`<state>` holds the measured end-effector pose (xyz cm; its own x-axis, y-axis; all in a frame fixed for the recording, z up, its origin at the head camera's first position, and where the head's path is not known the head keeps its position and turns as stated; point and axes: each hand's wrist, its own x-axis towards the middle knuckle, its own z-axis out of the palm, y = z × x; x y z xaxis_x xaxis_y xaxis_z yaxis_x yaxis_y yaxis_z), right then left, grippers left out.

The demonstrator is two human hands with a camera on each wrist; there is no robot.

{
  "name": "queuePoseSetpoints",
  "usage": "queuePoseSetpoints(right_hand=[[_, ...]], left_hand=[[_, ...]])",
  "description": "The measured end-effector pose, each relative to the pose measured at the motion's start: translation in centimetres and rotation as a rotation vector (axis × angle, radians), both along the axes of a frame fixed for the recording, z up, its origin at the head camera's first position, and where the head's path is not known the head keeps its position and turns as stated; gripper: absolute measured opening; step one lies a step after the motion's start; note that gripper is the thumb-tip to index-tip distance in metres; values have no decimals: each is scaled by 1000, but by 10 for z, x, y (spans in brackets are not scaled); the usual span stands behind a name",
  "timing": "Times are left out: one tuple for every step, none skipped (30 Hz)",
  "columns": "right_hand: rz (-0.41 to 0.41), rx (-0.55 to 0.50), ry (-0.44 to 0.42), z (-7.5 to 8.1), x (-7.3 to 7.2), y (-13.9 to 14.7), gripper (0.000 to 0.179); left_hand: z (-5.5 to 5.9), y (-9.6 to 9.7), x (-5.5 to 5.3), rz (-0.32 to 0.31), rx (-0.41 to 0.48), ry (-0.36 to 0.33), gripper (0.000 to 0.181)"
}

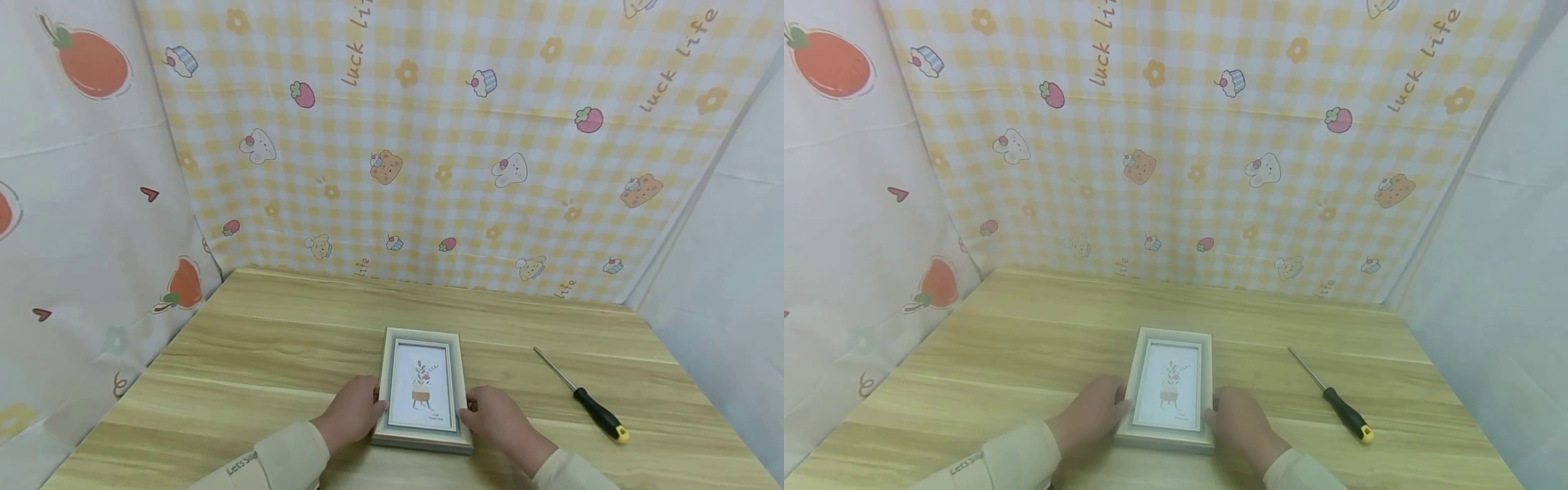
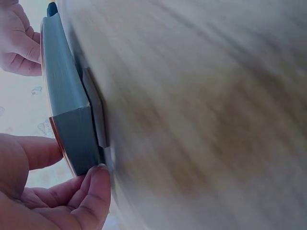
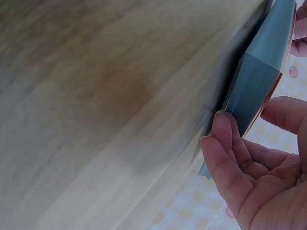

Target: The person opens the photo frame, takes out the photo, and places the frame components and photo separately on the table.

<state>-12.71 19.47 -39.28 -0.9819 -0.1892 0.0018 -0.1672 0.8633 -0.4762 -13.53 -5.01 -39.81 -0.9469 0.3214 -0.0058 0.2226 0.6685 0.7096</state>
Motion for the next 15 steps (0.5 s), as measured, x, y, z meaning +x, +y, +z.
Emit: queuePoseSetpoints(right_hand=[[3,1,6,1,0,0,25],[7,0,11,1,0,0,27],[10,2,16,2,1,0,27],[11,1,19,2,1,0,27],[13,0,20,3,1,0,27],[13,1,21,3,1,0,28],[14,0,22,3,1,0,28],[15,0,22,4,1,0,28],[15,3,24,4,1,0,28],[14,4,25,4,1,0,29],[13,7,27,4,1,0,30],[11,10,29,4,1,-1,31],[9,12,32,4,1,-1,32],[8,16,36,5,1,-1,33],[5,19,39,5,1,-1,34]], left_hand=[[0,0,0,2,-7,6,22],[1,0,0,6,-12,9,21],[1,0,0,8,-18,15,21],[2,0,-1,11,-23,19,21],[2,0,-1,11,-24,16,21],[3,0,-1,12,-26,16,20],[3,0,-1,13,-28,15,20],[4,0,-1,14,-28,12,19],[4,0,-1,13,-28,10,19],[4,0,-1,13,-25,7,19],[5,0,-1,15,-22,5,18],[5,0,0,16,-18,5,19],[5,0,0,17,-13,4,19],[5,0,1,19,-7,1,20],[5,0,1,21,-3,3,22]])
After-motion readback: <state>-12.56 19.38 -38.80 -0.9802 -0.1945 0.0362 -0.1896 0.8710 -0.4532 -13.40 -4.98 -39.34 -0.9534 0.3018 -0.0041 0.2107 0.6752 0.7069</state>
